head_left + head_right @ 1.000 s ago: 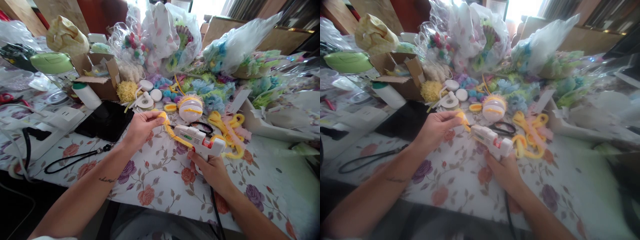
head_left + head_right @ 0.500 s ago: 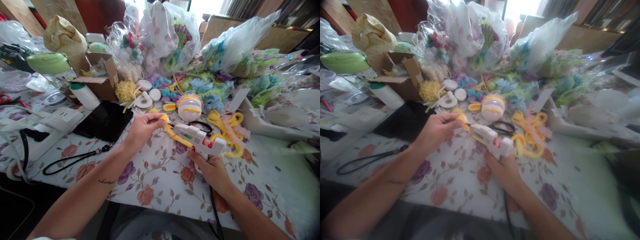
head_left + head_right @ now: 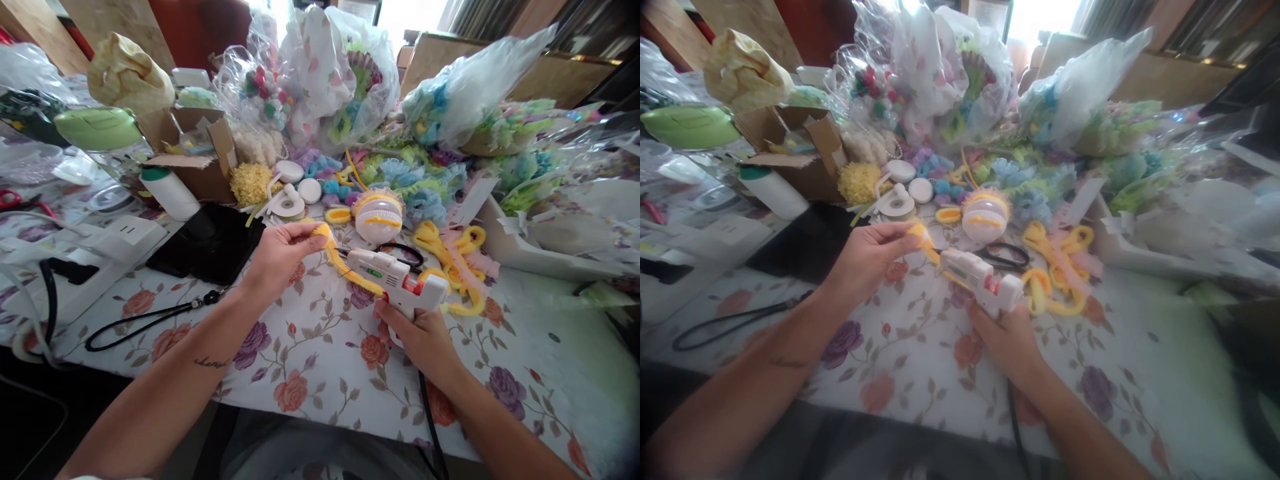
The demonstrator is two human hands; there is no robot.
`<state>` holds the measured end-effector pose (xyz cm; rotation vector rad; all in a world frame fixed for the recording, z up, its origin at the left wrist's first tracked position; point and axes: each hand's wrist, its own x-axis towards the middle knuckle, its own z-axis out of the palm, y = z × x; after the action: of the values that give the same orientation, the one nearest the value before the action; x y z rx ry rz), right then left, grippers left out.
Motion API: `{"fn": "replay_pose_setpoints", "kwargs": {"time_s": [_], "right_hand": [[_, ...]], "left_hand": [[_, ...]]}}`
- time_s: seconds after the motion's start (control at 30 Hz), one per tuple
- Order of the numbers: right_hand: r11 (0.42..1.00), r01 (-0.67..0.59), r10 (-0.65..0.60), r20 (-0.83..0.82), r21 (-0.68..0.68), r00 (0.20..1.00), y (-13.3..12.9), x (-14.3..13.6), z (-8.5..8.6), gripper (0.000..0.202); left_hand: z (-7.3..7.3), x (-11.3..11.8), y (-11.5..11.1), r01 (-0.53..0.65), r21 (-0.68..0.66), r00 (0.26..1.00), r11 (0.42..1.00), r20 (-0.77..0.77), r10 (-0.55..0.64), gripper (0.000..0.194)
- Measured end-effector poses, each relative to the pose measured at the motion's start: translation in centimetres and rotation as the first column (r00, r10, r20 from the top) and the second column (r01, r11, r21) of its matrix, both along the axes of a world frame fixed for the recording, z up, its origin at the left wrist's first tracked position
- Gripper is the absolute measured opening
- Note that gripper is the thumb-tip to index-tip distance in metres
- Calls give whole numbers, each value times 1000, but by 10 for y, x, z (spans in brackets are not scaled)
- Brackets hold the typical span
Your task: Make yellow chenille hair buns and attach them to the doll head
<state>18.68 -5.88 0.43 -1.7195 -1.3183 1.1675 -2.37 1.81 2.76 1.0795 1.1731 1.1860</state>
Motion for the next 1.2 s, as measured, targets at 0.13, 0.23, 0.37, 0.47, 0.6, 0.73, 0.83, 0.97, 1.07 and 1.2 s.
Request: {"fn": "replay_pose_setpoints", "kwargs": {"time_s": [0.13, 0.23, 0.37, 0.47, 0.6, 0.73, 0.83, 0.97, 1.07, 1.2], "right_hand": [[1000, 24, -24, -3, -18, 1000, -1, 0, 0, 29], [999, 30, -30, -8, -9, 1000, -2, 0, -1, 31], [1000, 31, -31, -7, -7, 999, -2, 1, 0, 34], [1000, 17, -17, 1, -18, 1000, -2, 1, 1, 36], [1000, 21, -21, -8, -19, 1000, -2, 0, 3, 36], [999, 32, -33, -37, -12, 999, -2, -1, 3, 36], [1000, 26, -26, -17, 6, 1000, -2, 0, 3, 36], [1000, 17, -17, 5, 5, 1000, -2, 1, 2, 36], [1000, 23, -23, 9, -15, 1000, -2, 2, 1, 36], [999, 15, -15, -7, -30, 1000, -2, 2, -1, 36]], "left_hand": [[0, 2, -1, 6, -18, 1000, 1000, -1, -6, 32], [1, 3, -2, 1, -28, 1000, 1000, -25, -2, 32], [0, 3, -2, 12, -23, 999, 1000, -36, -13, 32], [0, 3, -2, 30, -21, 999, 999, -41, -31, 34], [0, 3, -3, 38, -34, 998, 999, -48, -39, 36], [2, 3, -3, 41, -41, 998, 998, -50, -43, 35], [1, 3, -3, 28, -43, 999, 999, -44, -30, 33], [0, 2, -1, 32, -39, 999, 999, -30, -33, 35], [-1, 0, 0, 33, -39, 999, 999, -21, -34, 38], [-1, 0, 0, 17, -35, 1000, 999, -6, -17, 37]]}}
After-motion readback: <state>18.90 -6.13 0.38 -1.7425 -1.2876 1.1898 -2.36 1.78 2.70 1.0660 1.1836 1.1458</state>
